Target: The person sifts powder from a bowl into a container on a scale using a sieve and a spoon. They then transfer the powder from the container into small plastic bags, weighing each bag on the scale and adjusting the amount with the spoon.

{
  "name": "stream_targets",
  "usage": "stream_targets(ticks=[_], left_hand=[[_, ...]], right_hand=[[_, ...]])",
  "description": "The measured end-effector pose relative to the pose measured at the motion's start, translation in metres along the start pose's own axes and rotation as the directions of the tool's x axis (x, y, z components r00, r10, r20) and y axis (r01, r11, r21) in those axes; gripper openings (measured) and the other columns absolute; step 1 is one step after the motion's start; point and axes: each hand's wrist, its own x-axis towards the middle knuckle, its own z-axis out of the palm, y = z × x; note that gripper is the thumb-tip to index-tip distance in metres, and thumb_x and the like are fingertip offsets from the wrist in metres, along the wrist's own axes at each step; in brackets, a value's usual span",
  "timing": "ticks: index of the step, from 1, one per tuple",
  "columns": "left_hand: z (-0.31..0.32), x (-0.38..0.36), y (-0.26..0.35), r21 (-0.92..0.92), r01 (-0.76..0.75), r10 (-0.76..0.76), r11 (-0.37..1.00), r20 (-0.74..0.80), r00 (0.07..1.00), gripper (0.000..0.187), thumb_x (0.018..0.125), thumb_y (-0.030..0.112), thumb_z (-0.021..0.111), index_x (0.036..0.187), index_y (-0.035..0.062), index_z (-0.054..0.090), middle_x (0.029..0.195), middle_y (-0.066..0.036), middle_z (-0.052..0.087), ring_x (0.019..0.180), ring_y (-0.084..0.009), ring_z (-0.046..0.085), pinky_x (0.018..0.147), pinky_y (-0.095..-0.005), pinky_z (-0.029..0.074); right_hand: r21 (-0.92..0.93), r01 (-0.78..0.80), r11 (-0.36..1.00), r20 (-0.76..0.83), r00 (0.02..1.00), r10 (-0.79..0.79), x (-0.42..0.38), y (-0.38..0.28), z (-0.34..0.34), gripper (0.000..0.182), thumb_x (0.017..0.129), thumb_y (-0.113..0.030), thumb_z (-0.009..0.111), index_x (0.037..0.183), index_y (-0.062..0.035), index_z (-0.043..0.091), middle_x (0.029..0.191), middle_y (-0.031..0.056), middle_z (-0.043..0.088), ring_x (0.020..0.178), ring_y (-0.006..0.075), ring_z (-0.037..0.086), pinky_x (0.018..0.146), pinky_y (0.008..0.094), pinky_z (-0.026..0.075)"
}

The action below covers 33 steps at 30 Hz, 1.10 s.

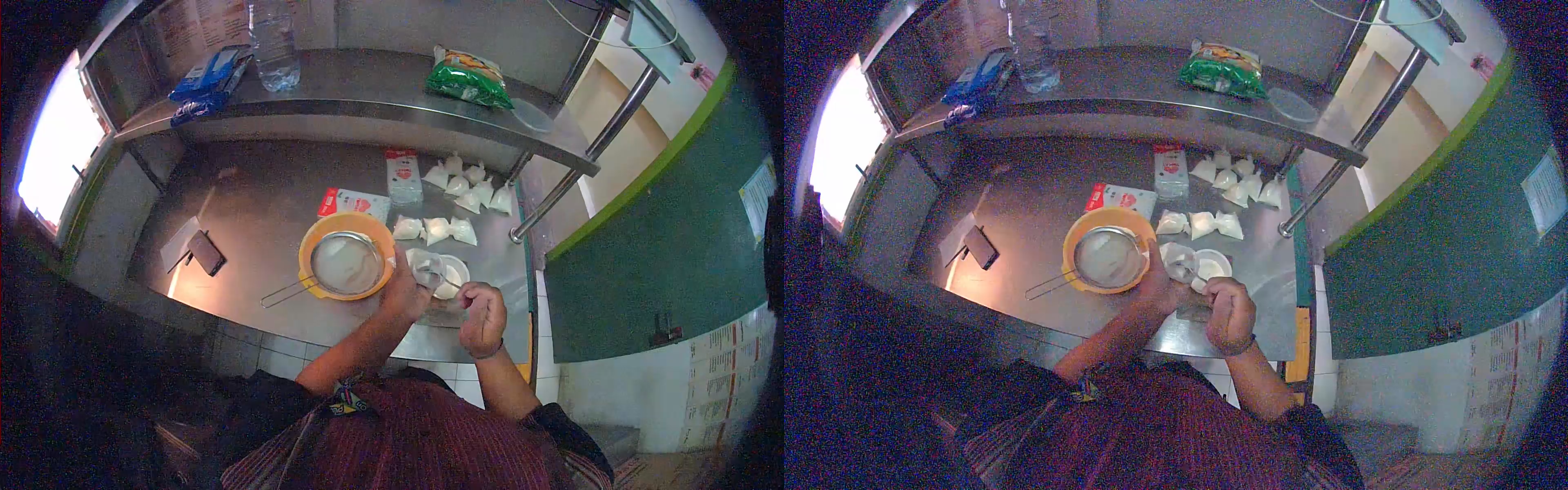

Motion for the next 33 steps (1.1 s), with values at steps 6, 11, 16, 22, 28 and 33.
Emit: stream_targets(ticks=[6,11,16,22,28,33], left_hand=[[-0.002,0.000,-0.008,0.094,-0.011,0.009,0.996,0.017,1.000,0.064,0.101,0.063,0.031,0.127,0.0060,0.045,0.122,-0.013,0.057,0.117,-0.0305,0.054,0.104,-0.0502,0.043],[0.013,-0.013,-0.009,0.055,0.003,-0.005,0.998,0.041,0.999,0.051,0.102,0.054,0.037,0.121,0.0076,0.048,0.113,-0.011,0.057,0.112,-0.0274,0.056,0.099,-0.0454,0.047],[0.004,-0.014,-0.007,-0.089,0.045,-0.039,0.995,0.063,0.997,0.041,0.103,0.047,0.046,0.117,0.0087,0.049,0.111,-0.010,0.056,0.106,-0.0254,0.058,0.093,-0.0413,0.051],[0.006,-0.012,-0.009,-0.024,-0.045,0.045,0.999,-0.010,0.999,0.044,0.103,0.048,0.044,0.119,0.0080,0.050,0.114,-0.011,0.057,0.107,-0.0259,0.057,0.092,-0.0408,0.050],[0.000,-0.002,-0.009,-0.104,0.013,-0.015,0.994,-0.019,1.000,0.042,0.103,0.046,0.044,0.121,0.0083,0.050,0.115,-0.011,0.057,0.106,-0.0268,0.058,0.094,-0.0435,0.047],[-0.002,0.001,-0.011,0.005,-0.008,0.008,1.000,0.051,0.999,0.036,0.105,0.040,0.040,0.117,0.0083,0.051,0.114,-0.010,0.059,0.107,-0.0286,0.058,0.098,-0.0459,0.046]], right_hand=[[0.000,-0.045,0.999,0.100,0.994,0.045,-0.006,0.004,0.005,0.016,0.104,-0.012,0.040,0.103,-0.0010,0.051,0.095,0.0153,0.062,0.077,0.0150,0.055,0.070,0.0291,0.047],[-0.134,-0.081,0.988,0.137,0.985,0.100,0.009,-0.006,0.003,0.016,0.103,-0.010,0.041,0.100,0.0000,0.053,0.094,0.0148,0.064,0.074,0.0161,0.058,0.069,0.0300,0.049],[-0.242,-0.059,0.968,0.162,0.982,0.100,0.007,-0.010,-0.008,0.018,0.102,-0.011,0.043,0.101,0.0007,0.057,0.094,0.0140,0.066,0.074,0.0163,0.062,0.069,0.0297,0.052],[-0.248,-0.156,0.956,0.104,0.977,0.186,0.002,-0.018,-0.020,0.028,0.101,-0.023,0.046,0.096,-0.0020,0.065,0.091,0.0155,0.069,0.080,0.0296,0.068,0.075,0.0380,0.054],[-0.208,-0.009,0.978,0.153,0.987,0.042,-0.008,-0.005,-0.029,0.028,0.102,-0.024,0.045,0.100,-0.0025,0.064,0.091,0.0160,0.068,0.080,0.0293,0.067,0.074,0.0378,0.054],[-0.146,-0.068,0.987,0.091,0.993,0.082,-0.009,-0.008,-0.031,0.033,0.105,-0.028,0.044,0.100,0.0010,0.059,0.093,0.0136,0.067,0.079,0.0193,0.064,0.073,0.0325,0.052]])
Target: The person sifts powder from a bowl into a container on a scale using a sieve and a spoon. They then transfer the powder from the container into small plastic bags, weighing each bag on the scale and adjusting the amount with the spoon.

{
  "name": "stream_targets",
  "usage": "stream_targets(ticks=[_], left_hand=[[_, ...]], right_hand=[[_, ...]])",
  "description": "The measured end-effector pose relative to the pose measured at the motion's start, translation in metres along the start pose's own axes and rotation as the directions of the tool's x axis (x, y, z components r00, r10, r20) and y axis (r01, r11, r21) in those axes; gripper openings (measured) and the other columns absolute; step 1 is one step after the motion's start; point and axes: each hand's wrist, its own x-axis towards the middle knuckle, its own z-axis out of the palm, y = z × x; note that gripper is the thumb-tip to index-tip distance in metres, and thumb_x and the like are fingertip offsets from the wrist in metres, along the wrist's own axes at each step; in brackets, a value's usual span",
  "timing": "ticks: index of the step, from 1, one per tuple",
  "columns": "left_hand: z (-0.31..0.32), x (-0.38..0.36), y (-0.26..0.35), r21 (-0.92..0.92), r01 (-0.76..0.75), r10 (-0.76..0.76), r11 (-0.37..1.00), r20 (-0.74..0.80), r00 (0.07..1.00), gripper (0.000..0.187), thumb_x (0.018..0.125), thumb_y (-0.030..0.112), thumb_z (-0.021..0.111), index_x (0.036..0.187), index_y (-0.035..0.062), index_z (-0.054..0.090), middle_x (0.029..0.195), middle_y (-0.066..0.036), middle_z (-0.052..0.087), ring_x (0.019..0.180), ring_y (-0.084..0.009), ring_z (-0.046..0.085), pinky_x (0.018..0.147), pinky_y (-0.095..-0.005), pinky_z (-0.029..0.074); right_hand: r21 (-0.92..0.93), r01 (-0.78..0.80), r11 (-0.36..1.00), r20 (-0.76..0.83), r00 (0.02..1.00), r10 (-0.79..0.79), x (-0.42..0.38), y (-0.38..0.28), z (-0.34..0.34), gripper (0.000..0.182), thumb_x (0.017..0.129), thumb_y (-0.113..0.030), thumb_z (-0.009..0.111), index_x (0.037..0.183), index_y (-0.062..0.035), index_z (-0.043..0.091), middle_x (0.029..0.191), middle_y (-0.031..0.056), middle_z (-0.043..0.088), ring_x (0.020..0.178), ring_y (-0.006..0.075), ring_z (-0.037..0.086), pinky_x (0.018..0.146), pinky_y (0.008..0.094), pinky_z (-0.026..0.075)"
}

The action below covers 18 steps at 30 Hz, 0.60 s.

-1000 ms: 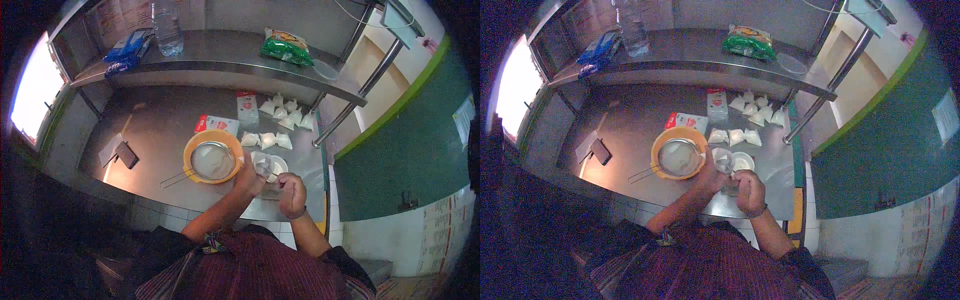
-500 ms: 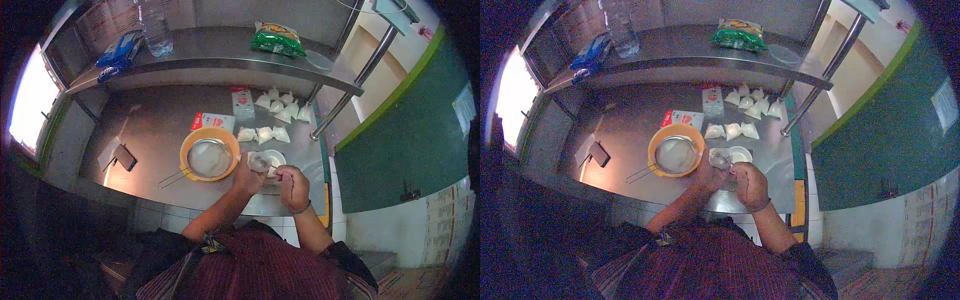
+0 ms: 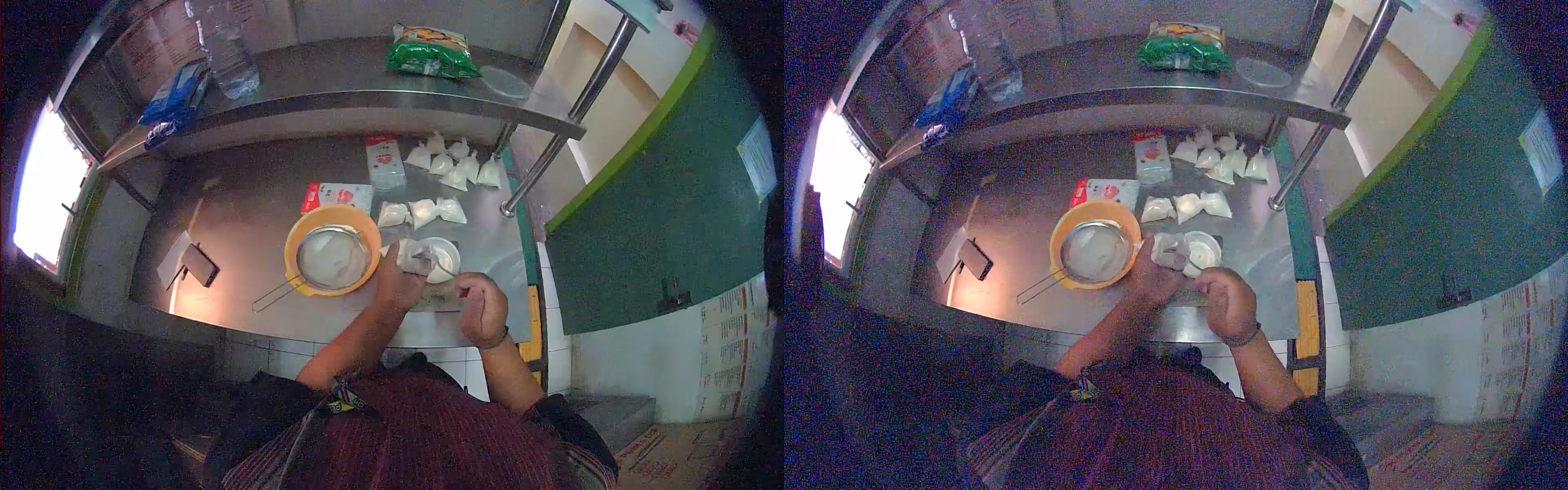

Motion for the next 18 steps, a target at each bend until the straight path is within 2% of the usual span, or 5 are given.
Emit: stream_targets(ticks=[4,6,16,17,18], left_hand=[[-0.002,-0.002,-0.002,0.601,-0.324,0.216,0.731,0.247,0.945,0.033,0.105,0.037,0.040,0.117,0.0082,0.052,0.114,-0.011,0.060,0.106,-0.0301,0.059,0.100,-0.0474,0.046],[-0.012,0.013,-0.001,0.005,-0.065,0.065,0.998,0.008,0.998,0.032,0.105,0.034,0.041,0.119,0.0082,0.052,0.117,-0.011,0.058,0.108,-0.0308,0.057,0.099,-0.0483,0.047],[-0.002,-0.004,0.008,-0.026,-0.049,0.046,0.998,-0.096,0.994,0.033,0.104,0.036,0.042,0.117,0.0090,0.054,0.112,-0.010,0.059,0.103,-0.0277,0.059,0.091,-0.0435,0.052],[-0.001,-0.011,0.005,0.526,-0.261,0.274,0.810,0.054,0.960,0.035,0.104,0.038,0.040,0.117,0.0092,0.054,0.110,-0.010,0.059,0.101,-0.0272,0.059,0.089,-0.0432,0.052],[-0.003,-0.012,0.003,0.855,-0.419,0.366,0.306,0.301,0.881,0.037,0.104,0.040,0.039,0.117,0.0094,0.054,0.109,-0.009,0.058,0.099,-0.0267,0.059,0.086,-0.0428,0.052]], right_hand=[[0.156,-0.191,0.969,-0.236,0.945,0.225,-0.011,0.017,-0.002,0.040,0.107,-0.032,0.037,0.107,0.0022,0.058,0.093,0.0107,0.067,0.075,0.0150,0.061,0.074,0.0313,0.051],[0.223,-0.200,0.954,-0.289,0.921,0.261,-0.012,0.022,-0.007,0.039,0.107,-0.031,0.036,0.110,0.0024,0.056,0.094,0.0106,0.067,0.074,0.0138,0.060,0.074,0.0307,0.051],[0.218,-0.398,0.891,-0.245,0.862,0.445,-0.045,0.121,0.007,0.031,0.107,-0.022,0.036,0.122,0.0009,0.051,0.099,0.0099,0.064,0.078,0.0127,0.060,0.071,0.0273,0.048],[0.218,-0.401,0.890,-0.243,0.861,0.447,-0.048,0.126,0.006,0.031,0.107,-0.022,0.036,0.122,0.0009,0.051,0.099,0.0099,0.064,0.078,0.0127,0.060,0.071,0.0273,0.048],[0.058,-0.386,0.921,-0.189,0.901,0.390,-0.046,0.125,0.006,0.031,0.107,-0.021,0.037,0.122,0.0012,0.053,0.101,0.0114,0.065,0.083,0.0149,0.061,0.075,0.0287,0.049]])
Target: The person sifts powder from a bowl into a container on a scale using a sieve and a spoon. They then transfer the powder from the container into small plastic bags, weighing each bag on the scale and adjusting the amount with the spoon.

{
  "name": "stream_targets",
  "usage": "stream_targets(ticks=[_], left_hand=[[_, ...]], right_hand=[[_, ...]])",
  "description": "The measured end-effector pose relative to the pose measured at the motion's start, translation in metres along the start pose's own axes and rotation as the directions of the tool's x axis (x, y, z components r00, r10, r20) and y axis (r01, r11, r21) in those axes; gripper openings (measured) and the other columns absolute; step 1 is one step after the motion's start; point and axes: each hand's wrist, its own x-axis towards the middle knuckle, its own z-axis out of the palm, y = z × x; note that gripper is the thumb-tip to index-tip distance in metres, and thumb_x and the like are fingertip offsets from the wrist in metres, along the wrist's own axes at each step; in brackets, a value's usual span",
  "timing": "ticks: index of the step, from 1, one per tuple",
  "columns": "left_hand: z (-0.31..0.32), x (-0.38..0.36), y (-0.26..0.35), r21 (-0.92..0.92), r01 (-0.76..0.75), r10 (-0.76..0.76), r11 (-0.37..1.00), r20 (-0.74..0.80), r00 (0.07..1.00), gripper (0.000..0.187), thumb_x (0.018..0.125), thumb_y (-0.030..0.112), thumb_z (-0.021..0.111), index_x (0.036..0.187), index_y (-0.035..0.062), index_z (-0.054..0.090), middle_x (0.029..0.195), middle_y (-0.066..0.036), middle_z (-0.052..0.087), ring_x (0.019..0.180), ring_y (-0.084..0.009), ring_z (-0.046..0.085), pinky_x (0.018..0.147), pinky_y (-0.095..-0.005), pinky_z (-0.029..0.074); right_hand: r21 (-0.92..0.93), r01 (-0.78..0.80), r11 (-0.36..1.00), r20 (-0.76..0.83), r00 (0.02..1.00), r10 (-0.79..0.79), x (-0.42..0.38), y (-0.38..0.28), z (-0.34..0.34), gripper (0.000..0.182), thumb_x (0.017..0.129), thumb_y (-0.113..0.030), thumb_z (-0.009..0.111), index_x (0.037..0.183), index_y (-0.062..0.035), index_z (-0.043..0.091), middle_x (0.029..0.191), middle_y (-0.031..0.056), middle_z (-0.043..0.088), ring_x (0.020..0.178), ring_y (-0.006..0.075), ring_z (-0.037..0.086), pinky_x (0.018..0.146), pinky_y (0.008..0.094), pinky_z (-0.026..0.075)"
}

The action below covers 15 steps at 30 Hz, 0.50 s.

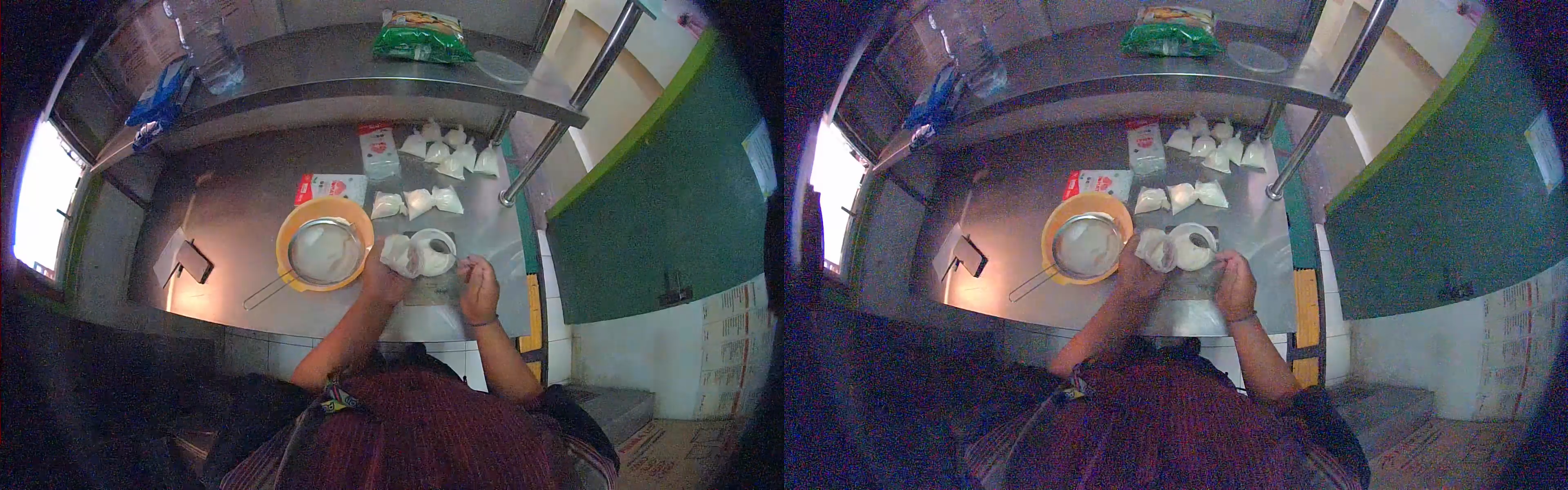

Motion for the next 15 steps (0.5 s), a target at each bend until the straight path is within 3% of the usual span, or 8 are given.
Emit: stream_targets(ticks=[1,2,3,7,10,13,14,15], left_hand=[[0.000,0.001,-0.003,0.001,0.000,0.000,1.000,-0.002,1.000,0.037,0.104,0.040,0.039,0.117,0.0094,0.054,0.109,-0.009,0.058,0.099,-0.0267,0.059,0.086,-0.0428,0.052],[0.000,0.003,-0.006,-0.460,0.185,-0.212,0.868,-0.006,0.977,0.037,0.104,0.040,0.038,0.116,0.0094,0.054,0.108,-0.009,0.059,0.099,-0.0266,0.059,0.086,-0.0425,0.052],[-0.001,0.004,-0.013,-0.811,0.294,-0.391,0.507,0.087,0.916,0.038,0.104,0.041,0.037,0.116,0.0094,0.054,0.108,-0.009,0.059,0.098,-0.0264,0.060,0.085,-0.0423,0.053],[-0.001,0.007,-0.025,-0.887,0.300,-0.397,0.352,0.149,0.906,0.038,0.104,0.040,0.036,0.116,0.0092,0.054,0.108,-0.009,0.059,0.098,-0.0265,0.060,0.085,-0.0421,0.053],[0.004,0.006,-0.010,-0.877,0.298,-0.434,0.376,0.118,0.893,0.038,0.104,0.041,0.035,0.115,0.0096,0.054,0.107,-0.009,0.059,0.098,-0.0267,0.060,0.084,-0.0425,0.052],[0.002,0.005,-0.007,-0.855,0.340,-0.399,0.391,0.176,0.900,0.038,0.104,0.041,0.035,0.115,0.0102,0.053,0.105,-0.009,0.059,0.097,-0.0270,0.059,0.085,-0.0428,0.051],[-0.002,0.003,-0.022,-0.502,0.208,-0.229,0.839,0.021,0.973,0.038,0.104,0.042,0.035,0.115,0.0102,0.053,0.105,-0.009,0.059,0.097,-0.0273,0.059,0.086,-0.0430,0.051],[-0.001,0.003,-0.021,0.017,-0.006,0.007,1.000,-0.018,1.000,0.038,0.104,0.042,0.034,0.116,0.0102,0.053,0.104,-0.009,0.059,0.097,-0.0277,0.059,0.087,-0.0432,0.051]], right_hand=[[-0.149,0.066,0.987,0.069,0.996,-0.056,0.001,-0.001,0.000,0.031,0.106,-0.019,0.038,0.122,0.0015,0.054,0.104,0.0129,0.065,0.088,0.0171,0.063,0.080,0.0301,0.050],[-0.146,0.065,0.987,0.071,0.996,-0.055,0.003,-0.002,0.000,0.031,0.106,-0.019,0.038,0.122,0.0015,0.054,0.104,0.0129,0.065,0.088,0.0171,0.063,0.080,0.0301,0.050],[-0.200,0.119,0.973,0.138,0.986,-0.092,0.004,-0.002,-0.001,0.030,0.105,-0.018,0.038,0.121,0.0015,0.055,0.107,0.0148,0.066,0.094,0.0214,0.064,0.085,0.0325,0.050],[-0.275,0.345,0.897,0.335,0.909,-0.247,0.006,0.006,0.001,0.027,0.104,-0.015,0.040,0.118,0.0002,0.057,0.113,0.0182,0.066,0.103,0.0323,0.065,0.094,0.0379,0.049],[-0.221,0.280,0.934,0.391,0.903,-0.178,0.001,0.009,0.003,0.026,0.104,-0.016,0.041,0.115,-0.0005,0.057,0.114,0.0187,0.066,0.105,0.0355,0.065,0.096,0.0395,0.049],[-0.166,0.251,0.954,0.412,0.896,-0.164,-0.004,0.004,0.001,0.027,0.104,-0.019,0.040,0.113,-0.0006,0.057,0.113,0.0179,0.067,0.105,0.0326,0.065,0.096,0.0386,0.049],[-0.164,0.252,0.954,0.414,0.895,-0.165,-0.003,0.003,0.000,0.027,0.104,-0.019,0.040,0.113,-0.0006,0.057,0.113,0.0179,0.067,0.105,0.0326,0.065,0.096,0.0386,0.049],[-0.169,0.214,0.962,0.385,0.913,-0.136,-0.003,0.002,-0.001,0.028,0.105,-0.019,0.039,0.113,-0.0004,0.057,0.113,0.0177,0.067,0.105,0.0306,0.065,0.095,0.0380,0.049]])
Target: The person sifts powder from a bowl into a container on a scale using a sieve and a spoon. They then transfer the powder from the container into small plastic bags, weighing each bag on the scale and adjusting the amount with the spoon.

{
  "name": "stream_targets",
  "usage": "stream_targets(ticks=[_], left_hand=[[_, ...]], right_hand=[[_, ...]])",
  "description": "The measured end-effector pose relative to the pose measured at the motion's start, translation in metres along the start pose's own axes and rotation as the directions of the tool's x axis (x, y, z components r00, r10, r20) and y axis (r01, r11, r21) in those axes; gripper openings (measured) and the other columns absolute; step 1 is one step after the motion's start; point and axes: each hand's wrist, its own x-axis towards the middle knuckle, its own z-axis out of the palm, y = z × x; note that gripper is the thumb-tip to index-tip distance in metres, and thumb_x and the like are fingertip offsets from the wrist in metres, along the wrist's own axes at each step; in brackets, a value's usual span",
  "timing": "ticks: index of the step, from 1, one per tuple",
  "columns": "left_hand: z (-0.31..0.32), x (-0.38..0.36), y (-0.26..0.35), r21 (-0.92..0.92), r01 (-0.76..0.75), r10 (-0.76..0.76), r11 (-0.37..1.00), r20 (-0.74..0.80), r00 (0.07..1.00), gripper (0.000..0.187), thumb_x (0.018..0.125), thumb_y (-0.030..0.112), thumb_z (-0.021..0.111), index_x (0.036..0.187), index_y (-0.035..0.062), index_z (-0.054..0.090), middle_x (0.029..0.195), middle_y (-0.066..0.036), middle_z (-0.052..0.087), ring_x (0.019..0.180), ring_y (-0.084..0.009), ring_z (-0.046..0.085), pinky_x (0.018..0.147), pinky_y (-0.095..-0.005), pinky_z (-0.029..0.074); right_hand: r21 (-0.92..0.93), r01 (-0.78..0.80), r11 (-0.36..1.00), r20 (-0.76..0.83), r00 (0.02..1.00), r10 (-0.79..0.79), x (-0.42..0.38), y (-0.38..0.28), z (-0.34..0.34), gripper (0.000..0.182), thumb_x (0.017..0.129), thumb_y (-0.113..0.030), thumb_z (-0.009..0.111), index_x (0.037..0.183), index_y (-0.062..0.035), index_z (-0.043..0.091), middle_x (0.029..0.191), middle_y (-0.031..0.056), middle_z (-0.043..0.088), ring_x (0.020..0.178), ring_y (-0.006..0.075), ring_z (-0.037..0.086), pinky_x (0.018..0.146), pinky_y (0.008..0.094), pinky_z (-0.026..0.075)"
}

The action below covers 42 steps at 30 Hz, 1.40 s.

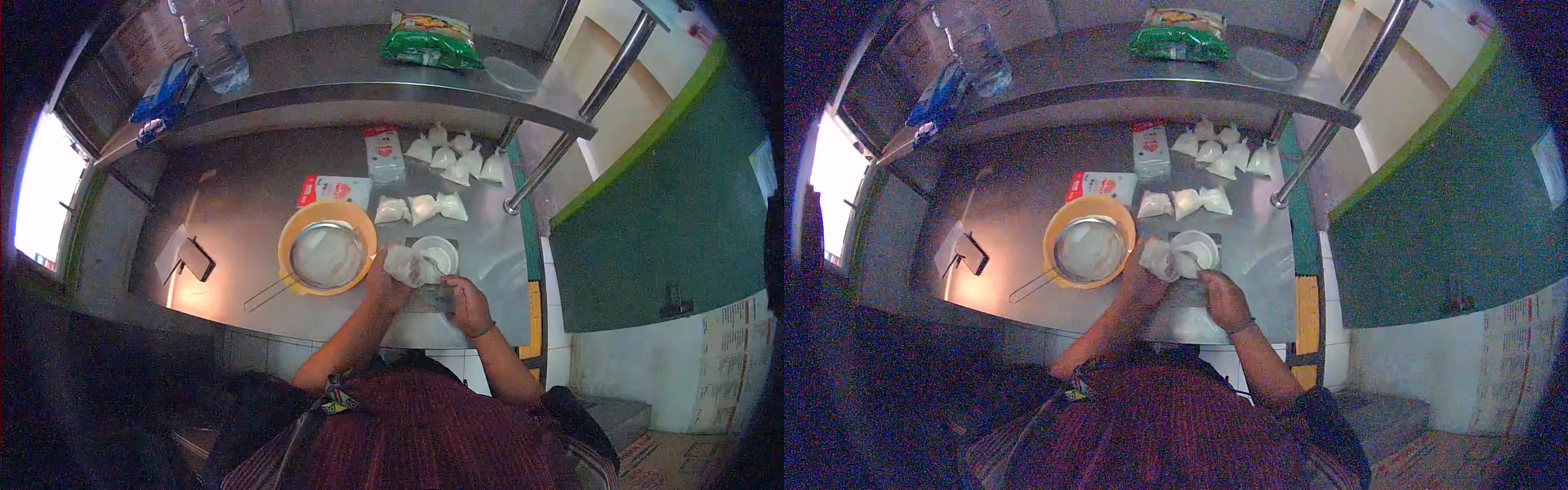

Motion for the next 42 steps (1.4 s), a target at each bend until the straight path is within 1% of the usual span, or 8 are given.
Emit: stream_targets(ticks=[6,13,15,19,21,24,37,42], left_hand=[[0.002,0.010,-0.001,-0.905,0.309,-0.557,0.291,0.102,0.824,0.035,0.104,0.040,0.040,0.117,0.0104,0.052,0.107,-0.010,0.057,0.097,-0.0279,0.059,0.085,-0.0444,0.052],[0.000,0.006,-0.013,-0.884,0.338,-0.504,0.322,0.142,0.852,0.034,0.103,0.039,0.043,0.120,0.0099,0.050,0.108,-0.009,0.055,0.100,-0.0286,0.057,0.084,-0.0446,0.051],[0.003,0.003,-0.011,-0.547,0.175,-0.190,0.819,0.031,0.981,0.035,0.103,0.039,0.044,0.121,0.0098,0.049,0.106,-0.009,0.055,0.096,-0.0282,0.058,0.082,-0.0438,0.052],[0.003,0.010,-0.003,-0.888,0.328,-0.555,0.321,0.104,0.825,0.035,0.103,0.039,0.044,0.122,0.0102,0.049,0.104,-0.010,0.055,0.094,-0.0275,0.058,0.080,-0.0430,0.052],[0.000,0.006,0.001,-0.147,0.159,-0.155,0.976,0.036,0.987,0.034,0.103,0.037,0.045,0.123,0.0101,0.048,0.103,-0.010,0.056,0.094,-0.0269,0.058,0.081,-0.0422,0.052],[0.003,0.018,0.012,-0.823,0.357,-0.556,0.441,0.062,0.829,0.031,0.102,0.034,0.048,0.122,0.0103,0.050,0.106,-0.010,0.057,0.094,-0.0268,0.059,0.081,-0.0410,0.053],[0.006,0.040,-0.005,-0.902,0.323,-0.581,0.285,0.105,0.807,0.033,0.100,0.026,0.054,0.126,0.0050,0.051,0.118,-0.013,0.061,0.107,-0.0296,0.061,0.097,-0.0426,0.051],[-0.002,0.046,-0.071,-0.245,0.245,-0.262,0.938,-0.039,0.964,0.042,0.099,0.012,0.055,0.136,-0.0021,0.046,0.125,-0.017,0.060,0.113,-0.0262,0.061,0.099,-0.0352,0.049]], right_hand=[[0.057,-0.079,0.995,-0.161,0.983,0.087,0.012,0.000,-0.002,0.031,0.106,-0.021,0.036,0.113,0.0013,0.057,0.107,0.0156,0.067,0.095,0.0235,0.065,0.088,0.0351,0.050],[0.496,-0.258,0.829,-0.221,0.886,0.408,0.003,0.015,0.018,0.029,0.107,-0.026,0.039,0.118,-0.0032,0.052,0.097,0.0080,0.062,0.072,0.0102,0.055,0.067,0.0259,0.049],[0.582,-0.242,0.776,-0.254,0.853,0.456,0.007,0.010,0.017,0.029,0.107,-0.025,0.038,0.118,-0.0026,0.051,0.093,0.0075,0.062,0.067,0.0100,0.055,0.062,0.0250,0.048],[0.590,-0.212,0.779,-0.306,0.834,0.459,0.016,0.016,0.008,0.027,0.107,-0.024,0.037,0.117,-0.0022,0.050,0.087,0.0069,0.060,0.059,0.0099,0.052,0.054,0.0237,0.046],[0.615,-0.225,0.755,-0.310,0.812,0.495,0.018,0.011,0.000,0.027,0.107,-0.024,0.037,0.117,-0.0024,0.050,0.087,0.0074,0.060,0.060,0.0100,0.052,0.054,0.0237,0.046],[0.650,-0.218,0.728,-0.323,0.788,0.524,0.024,0.008,-0.011,0.026,0.107,-0.024,0.038,0.117,-0.0026,0.050,0.087,0.0081,0.061,0.059,0.0102,0.052,0.053,0.0236,0.044],[0.739,-0.094,0.667,-0.395,0.742,0.542,0.046,-0.034,-0.056,0.025,0.104,-0.019,0.044,0.122,-0.0029,0.051,0.087,0.0097,0.062,0.056,0.0117,0.052,0.049,0.0238,0.041],[0.754,-0.116,0.646,-0.348,0.763,0.544,0.050,-0.051,-0.058,0.024,0.105,-0.022,0.044,0.121,-0.0038,0.049,0.086,0.0093,0.061,0.056,0.0106,0.051,0.048,0.0248,0.042]])
